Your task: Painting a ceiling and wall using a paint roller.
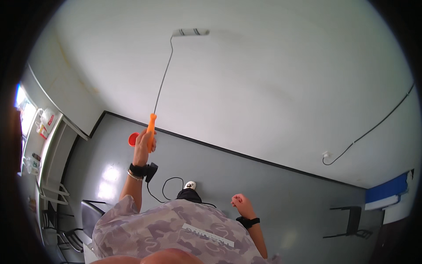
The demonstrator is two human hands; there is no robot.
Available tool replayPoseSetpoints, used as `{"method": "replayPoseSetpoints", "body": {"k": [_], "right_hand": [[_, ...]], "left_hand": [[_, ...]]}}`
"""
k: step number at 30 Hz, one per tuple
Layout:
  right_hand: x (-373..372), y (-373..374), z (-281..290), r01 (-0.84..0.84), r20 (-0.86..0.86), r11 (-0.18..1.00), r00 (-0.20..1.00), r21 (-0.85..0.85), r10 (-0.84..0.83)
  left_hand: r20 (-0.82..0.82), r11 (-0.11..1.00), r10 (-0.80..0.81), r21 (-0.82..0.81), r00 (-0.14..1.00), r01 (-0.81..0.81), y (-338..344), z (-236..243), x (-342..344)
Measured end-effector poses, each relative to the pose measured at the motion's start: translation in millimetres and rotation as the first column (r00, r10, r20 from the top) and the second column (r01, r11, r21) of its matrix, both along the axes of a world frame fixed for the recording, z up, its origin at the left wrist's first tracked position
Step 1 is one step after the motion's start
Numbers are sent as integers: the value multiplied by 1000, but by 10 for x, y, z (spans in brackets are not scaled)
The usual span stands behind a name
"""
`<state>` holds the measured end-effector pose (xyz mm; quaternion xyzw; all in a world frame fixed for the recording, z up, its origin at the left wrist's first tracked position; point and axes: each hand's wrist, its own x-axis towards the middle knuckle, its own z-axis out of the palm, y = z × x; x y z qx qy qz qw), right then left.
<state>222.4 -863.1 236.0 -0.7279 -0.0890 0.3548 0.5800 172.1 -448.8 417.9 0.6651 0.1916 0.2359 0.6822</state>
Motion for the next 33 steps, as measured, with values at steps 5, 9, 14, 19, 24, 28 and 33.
{"method": "replayPoseSetpoints", "body": {"k": [5, 9, 14, 19, 24, 28, 33], "right_hand": [[21, 183, 74, 106, -13, 994, 994, 16, -106], [46, 408, 132, 177, 7, 983, 984, 48, -177], [158, 779, 172, 119, 15, 992, 993, 30, -119], [295, 1124, 212, 97, -7, 995, 995, -32, -97], [525, 1501, 108, -25, -21, 999, 999, -36, 24], [648, 1836, 156, -146, 69, 989, 987, -25, 147], [590, 1934, 225, -262, 32, 965, 964, -12, 262]], "left_hand": [[155, 1000, -9, -14, 988, 12, 435, 459, 264], [117, 995, -42, -81, 992, 51, 759, 331, 599], [-54, 1000, -8, 25, 998, 9, 1096, -723, 714], [-407, 990, 36, 139, 913, 22, 1023, -1805, 190], [-724, 985, -23, 100, 690, 138, 1365, -2073, -181], [-890, 993, -57, -5, 452, 115, 1751, -2610, -262], [-959, 999, -35, -43, 282, -23, 1742, -3292, -903]]}}
